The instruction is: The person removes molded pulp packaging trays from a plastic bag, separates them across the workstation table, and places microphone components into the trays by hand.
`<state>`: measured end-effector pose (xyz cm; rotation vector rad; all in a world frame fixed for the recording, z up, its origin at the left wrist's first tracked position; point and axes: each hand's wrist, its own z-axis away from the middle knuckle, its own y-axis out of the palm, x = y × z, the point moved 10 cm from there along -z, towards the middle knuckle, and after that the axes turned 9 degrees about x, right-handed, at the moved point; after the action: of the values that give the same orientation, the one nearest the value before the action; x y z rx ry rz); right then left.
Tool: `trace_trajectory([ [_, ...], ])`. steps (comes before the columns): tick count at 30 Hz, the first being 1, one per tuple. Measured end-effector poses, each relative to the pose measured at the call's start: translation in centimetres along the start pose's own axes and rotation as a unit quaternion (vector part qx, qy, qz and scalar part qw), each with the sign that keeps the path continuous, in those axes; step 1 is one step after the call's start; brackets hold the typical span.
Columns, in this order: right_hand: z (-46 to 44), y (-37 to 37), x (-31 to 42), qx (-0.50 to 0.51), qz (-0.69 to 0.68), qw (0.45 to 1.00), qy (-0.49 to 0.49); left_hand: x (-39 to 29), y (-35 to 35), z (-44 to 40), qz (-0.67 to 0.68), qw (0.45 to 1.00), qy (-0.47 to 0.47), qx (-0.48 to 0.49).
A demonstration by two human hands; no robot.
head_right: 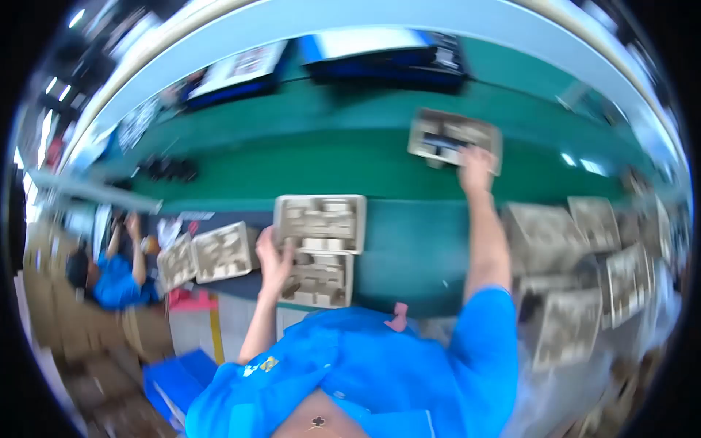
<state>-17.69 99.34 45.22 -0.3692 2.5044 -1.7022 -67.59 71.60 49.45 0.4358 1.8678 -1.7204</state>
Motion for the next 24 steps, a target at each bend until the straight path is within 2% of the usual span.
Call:
trace_trajectory([
  [3, -0.7, 2.6, -2.5, 0.079, 0.047, 0.995, -0.025, 1.4, -1.7, -0.1, 0.008, 0.998, -0.048, -0.027],
  [4, -0.1, 5.3, -4.5, 0.069, 0.067, 0.994, -0.051, 1.8, -2.5, -0.6, 0.030, 0.997, -0.074, -0.023],
  [6, 0.9, 5.8, -5.7, 0.151, 0.116, 0.982, 0.011, 3.5, -5.1, -2.1, 0.001, 0.995, -0.040, -0.088],
  [7, 1.0, 5.4, -5.3, 0.207, 0.141, 0.967, 0.049, 5.8, -6.1, -3.5, 0.032, 0.995, -0.033, -0.092],
  [10, 2.1, -0.5, -1.2, 0.048, 0.156, 0.982, 0.100, 12.2, -12.7, -8.5, 0.016, 0.979, -0.049, -0.195],
  [12, 3.9, -4.8, 5.7, 0.020, 0.092, 0.984, 0.148, 21.5, -16.1, -12.1, 0.036, 0.954, -0.084, -0.285],
  [14, 6.1, -5.1, 14.2, 0.044, -0.131, 0.989, 0.052, 29.1, -19.9, -15.8, 0.069, 0.929, -0.181, -0.315],
  [16, 9.0, -2.7, 22.1, 0.143, -0.310, 0.936, 0.088, 34.7, -22.7, -18.9, 0.051, 0.903, -0.213, -0.369],
  [17, 10.5, -1.1, 24.7, 0.187, -0.348, 0.908, 0.139, 36.0, -23.8, -20.4, 0.049, 0.897, -0.228, -0.376],
  [18, 12.0, 0.7, 26.2, 0.231, -0.383, 0.874, 0.189, 36.7, -25.0, -21.2, 0.047, 0.890, -0.245, -0.382],
  [20, 15.3, 4.3, 26.7, 0.253, -0.411, 0.857, 0.181, 37.6, -26.3, -23.4, 0.037, 0.904, -0.265, -0.333],
  [24, 15.9, 4.5, 26.5, 0.253, -0.421, 0.845, 0.213, 40.7, -28.1, -28.4, -0.055, 0.927, -0.248, -0.277],
])
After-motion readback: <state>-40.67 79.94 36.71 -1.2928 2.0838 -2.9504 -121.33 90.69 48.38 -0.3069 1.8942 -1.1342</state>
